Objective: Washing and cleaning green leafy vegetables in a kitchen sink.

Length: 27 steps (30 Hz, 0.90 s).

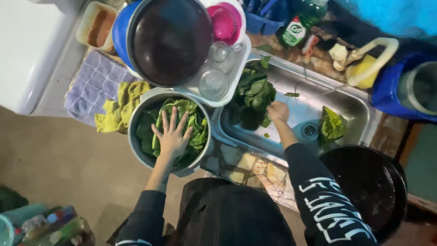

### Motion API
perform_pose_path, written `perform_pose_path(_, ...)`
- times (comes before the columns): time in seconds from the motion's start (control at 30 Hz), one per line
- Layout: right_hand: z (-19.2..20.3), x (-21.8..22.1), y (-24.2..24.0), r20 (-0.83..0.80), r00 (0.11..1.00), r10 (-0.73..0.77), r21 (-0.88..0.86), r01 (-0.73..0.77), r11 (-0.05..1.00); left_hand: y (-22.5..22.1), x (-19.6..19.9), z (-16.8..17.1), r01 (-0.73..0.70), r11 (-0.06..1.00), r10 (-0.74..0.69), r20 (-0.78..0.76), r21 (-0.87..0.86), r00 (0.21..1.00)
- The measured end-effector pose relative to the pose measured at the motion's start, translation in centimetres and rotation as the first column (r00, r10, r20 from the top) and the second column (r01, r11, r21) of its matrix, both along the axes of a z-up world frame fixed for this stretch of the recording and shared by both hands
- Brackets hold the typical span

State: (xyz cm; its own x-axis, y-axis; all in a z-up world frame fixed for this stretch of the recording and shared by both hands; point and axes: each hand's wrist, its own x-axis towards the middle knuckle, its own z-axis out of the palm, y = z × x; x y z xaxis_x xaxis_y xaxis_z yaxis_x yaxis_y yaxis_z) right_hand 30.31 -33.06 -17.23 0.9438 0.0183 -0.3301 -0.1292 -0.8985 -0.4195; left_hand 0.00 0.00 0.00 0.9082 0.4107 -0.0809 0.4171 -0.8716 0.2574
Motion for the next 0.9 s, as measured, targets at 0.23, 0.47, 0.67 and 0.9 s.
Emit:
perform_pose_path(0.23,2.0,2.6,-7.8,0.032,0.982,-0.188,0.584,0.134,0.801,1.4,-0.3,5.5,0.036,0.91,0.086,0.271,-0.413,0.959)
perform_pose_path(0.47,5.9,4.3,-11.6,-0.514,0.804,-0.299,0.803,0.573,0.163,0.4,0.8,8.4,-0.086,0.99,0.12,0.361,-0.107,0.925)
perform_pose_path(0.67,11.4,3.3,-11.7,-0.602,0.79,-0.118,0.791,0.61,0.047,-7.3,5.1,11.4,0.128,0.99,-0.142,0.571,0.065,0.808)
perform_pose_path(0.9,18.7,3.6,-11.5,-0.627,0.779,0.024,0.778,0.627,-0.033,-16.9,15.5,11.2,0.489,0.832,-0.275,0.57,-0.263,0.774)
